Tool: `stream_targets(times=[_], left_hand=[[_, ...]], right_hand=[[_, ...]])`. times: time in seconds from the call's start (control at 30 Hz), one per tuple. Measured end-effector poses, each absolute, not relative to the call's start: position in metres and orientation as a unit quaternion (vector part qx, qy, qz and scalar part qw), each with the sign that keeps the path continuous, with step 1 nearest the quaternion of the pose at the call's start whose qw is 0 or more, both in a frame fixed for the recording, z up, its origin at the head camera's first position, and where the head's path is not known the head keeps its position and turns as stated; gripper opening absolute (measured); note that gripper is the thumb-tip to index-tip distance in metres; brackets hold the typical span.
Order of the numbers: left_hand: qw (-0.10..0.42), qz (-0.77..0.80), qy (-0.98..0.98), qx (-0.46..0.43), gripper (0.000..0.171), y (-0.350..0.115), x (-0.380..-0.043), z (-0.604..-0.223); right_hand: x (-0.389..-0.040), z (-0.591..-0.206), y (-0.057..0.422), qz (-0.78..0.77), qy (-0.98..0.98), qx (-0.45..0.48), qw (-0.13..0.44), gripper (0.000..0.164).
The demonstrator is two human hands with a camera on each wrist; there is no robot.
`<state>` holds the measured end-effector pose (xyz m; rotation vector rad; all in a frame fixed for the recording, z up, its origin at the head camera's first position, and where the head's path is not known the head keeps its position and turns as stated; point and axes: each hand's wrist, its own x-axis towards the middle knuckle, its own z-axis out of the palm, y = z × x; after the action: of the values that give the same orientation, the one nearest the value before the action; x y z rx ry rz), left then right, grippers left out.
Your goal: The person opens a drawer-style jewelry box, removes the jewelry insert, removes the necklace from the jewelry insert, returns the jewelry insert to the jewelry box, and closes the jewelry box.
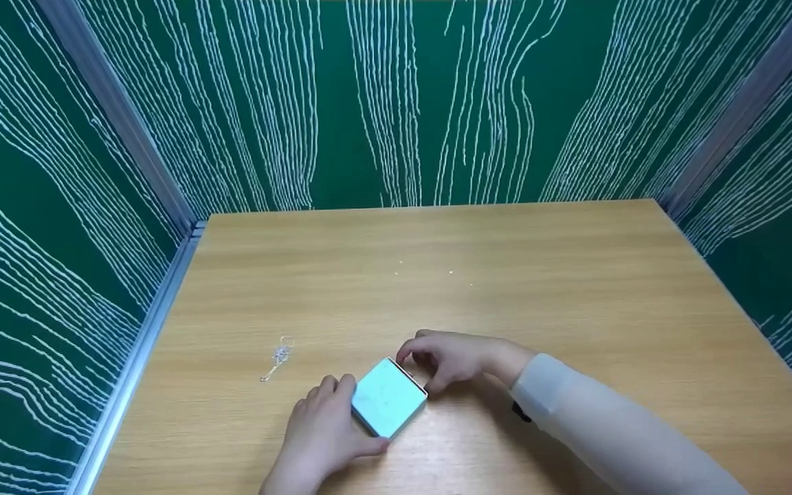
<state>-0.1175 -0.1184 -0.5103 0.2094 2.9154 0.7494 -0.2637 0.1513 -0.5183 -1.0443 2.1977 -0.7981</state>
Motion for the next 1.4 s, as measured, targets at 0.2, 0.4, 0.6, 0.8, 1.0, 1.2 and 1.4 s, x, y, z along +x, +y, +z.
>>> stream_targets(times=[0.2,0.4,0.6,0.8,1.0,1.2,1.4], left_hand=[[0.058,0.248,0.965,0.068,0.087,-0.119,-0.116,-0.509],[0.055,0.252,0.964,0.068,0.086,-0.118,-0.114,-0.509],[0.059,0.249,0.964,0.067,0.088,-0.117,-0.115,-0.509],[0.067,0.249,0.964,0.071,0.091,-0.115,-0.117,-0.509],[0.071,0.246,0.963,0.081,0.090,-0.114,-0.121,-0.510],[0.074,0.238,0.965,0.088,0.092,-0.110,-0.130,-0.510],[0.083,0.228,0.967,0.084,0.101,-0.108,-0.147,-0.506]], right_hand=[[-0.262,-0.517,0.149,-0.298,0.821,-0.382,0.302,0.066],[-0.260,-0.517,0.148,-0.308,0.816,-0.383,0.304,0.065],[-0.260,-0.519,0.149,-0.307,0.818,-0.385,0.296,0.064],[-0.259,-0.523,0.157,-0.309,0.826,-0.370,0.291,0.065],[-0.260,-0.526,0.174,-0.313,0.850,-0.327,0.268,0.058],[-0.264,-0.532,0.200,-0.377,0.845,-0.283,0.252,0.050],[-0.264,-0.536,0.215,-0.416,0.835,-0.265,0.243,0.050]])
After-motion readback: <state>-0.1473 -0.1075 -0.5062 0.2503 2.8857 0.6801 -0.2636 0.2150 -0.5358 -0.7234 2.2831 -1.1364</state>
